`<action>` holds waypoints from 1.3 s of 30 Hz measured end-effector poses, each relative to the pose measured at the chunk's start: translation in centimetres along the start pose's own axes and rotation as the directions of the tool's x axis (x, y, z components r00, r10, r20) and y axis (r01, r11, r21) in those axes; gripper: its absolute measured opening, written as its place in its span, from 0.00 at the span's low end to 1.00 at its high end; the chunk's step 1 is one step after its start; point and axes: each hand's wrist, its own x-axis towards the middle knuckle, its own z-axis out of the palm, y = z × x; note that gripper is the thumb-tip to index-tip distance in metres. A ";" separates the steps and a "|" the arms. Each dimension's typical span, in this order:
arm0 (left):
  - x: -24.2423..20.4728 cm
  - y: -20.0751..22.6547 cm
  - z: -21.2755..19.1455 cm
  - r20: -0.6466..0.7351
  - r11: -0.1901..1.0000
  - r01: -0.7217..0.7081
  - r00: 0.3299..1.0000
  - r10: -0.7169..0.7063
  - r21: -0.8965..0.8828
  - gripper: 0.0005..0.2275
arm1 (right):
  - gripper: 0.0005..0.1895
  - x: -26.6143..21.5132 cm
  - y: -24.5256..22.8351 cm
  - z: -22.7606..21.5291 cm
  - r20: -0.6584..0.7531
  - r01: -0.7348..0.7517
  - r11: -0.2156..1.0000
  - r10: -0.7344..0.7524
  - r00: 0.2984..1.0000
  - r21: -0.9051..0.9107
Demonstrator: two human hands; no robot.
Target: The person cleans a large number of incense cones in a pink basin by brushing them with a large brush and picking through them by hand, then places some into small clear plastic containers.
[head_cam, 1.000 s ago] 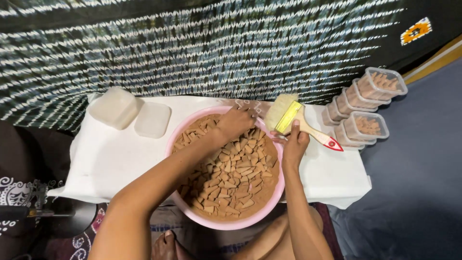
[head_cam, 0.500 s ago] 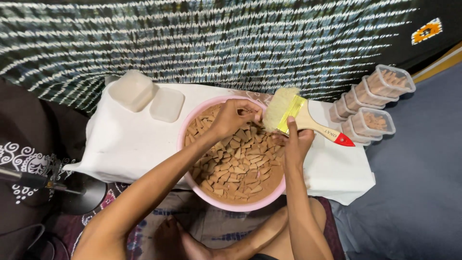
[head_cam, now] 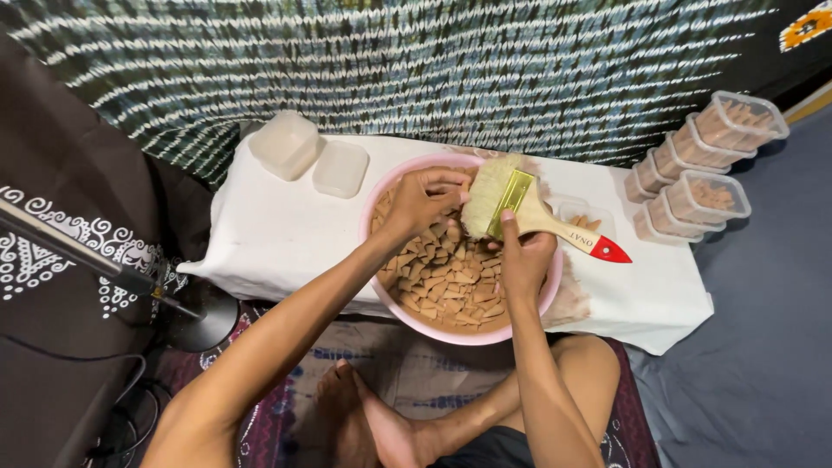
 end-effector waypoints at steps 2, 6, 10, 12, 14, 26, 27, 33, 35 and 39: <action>-1.7 0.6 0.2 -0.021 1.000 0.000 1.000 0.000 -0.010 0.15 | 0.19 0.3 0.6 0.3 0.000 0.027 1.000 -0.027 1.000 -0.011; -2.1 -0.8 0.0 0.023 1.000 -0.013 1.000 0.014 -0.025 0.12 | 0.18 0.8 -2.5 1.2 -0.017 0.122 0.992 -0.122 0.992 -0.021; -2.0 0.2 0.3 0.019 0.998 0.006 1.000 -0.005 -0.066 0.15 | 0.21 2.0 1.0 0.5 -0.006 0.202 0.977 -0.203 0.979 -0.076; -1.4 0.2 0.2 -0.044 0.996 -0.027 0.999 0.023 -0.085 0.14 | 0.19 1.6 1.5 1.0 0.025 0.136 0.989 -0.134 0.991 -0.059; -0.5 -0.7 -0.6 -0.038 0.998 -0.014 0.999 0.011 -0.066 0.13 | 0.20 1.8 -0.9 1.7 0.042 0.186 0.978 -0.183 0.982 -0.093; 1.5 -3.8 -2.3 -0.111 1.000 0.030 0.993 -0.031 -0.009 0.11 | 0.19 4.1 6.2 0.5 0.142 0.254 0.939 -0.226 0.964 -0.231; 1.6 -3.8 -2.3 -0.108 0.999 0.035 0.994 -0.033 0.015 0.11 | 0.18 4.3 5.3 0.9 0.148 0.259 0.944 -0.231 0.961 -0.203; 2.5 -3.9 -0.7 -0.146 0.996 0.017 0.989 -0.029 -0.085 0.13 | 0.17 3.8 -0.8 3.0 0.142 0.273 0.949 -0.252 0.957 -0.156; 2.9 -3.7 -0.5 -0.162 0.998 0.016 0.987 -0.025 -0.055 0.11 | 0.18 4.9 4.7 1.1 0.142 0.256 0.952 -0.233 0.962 -0.170; 2.5 -3.7 -0.6 -0.112 1.000 -0.004 0.994 0.001 -0.028 0.14 | 0.19 5.5 9.9 -0.8 0.116 0.212 0.961 -0.193 0.974 -0.180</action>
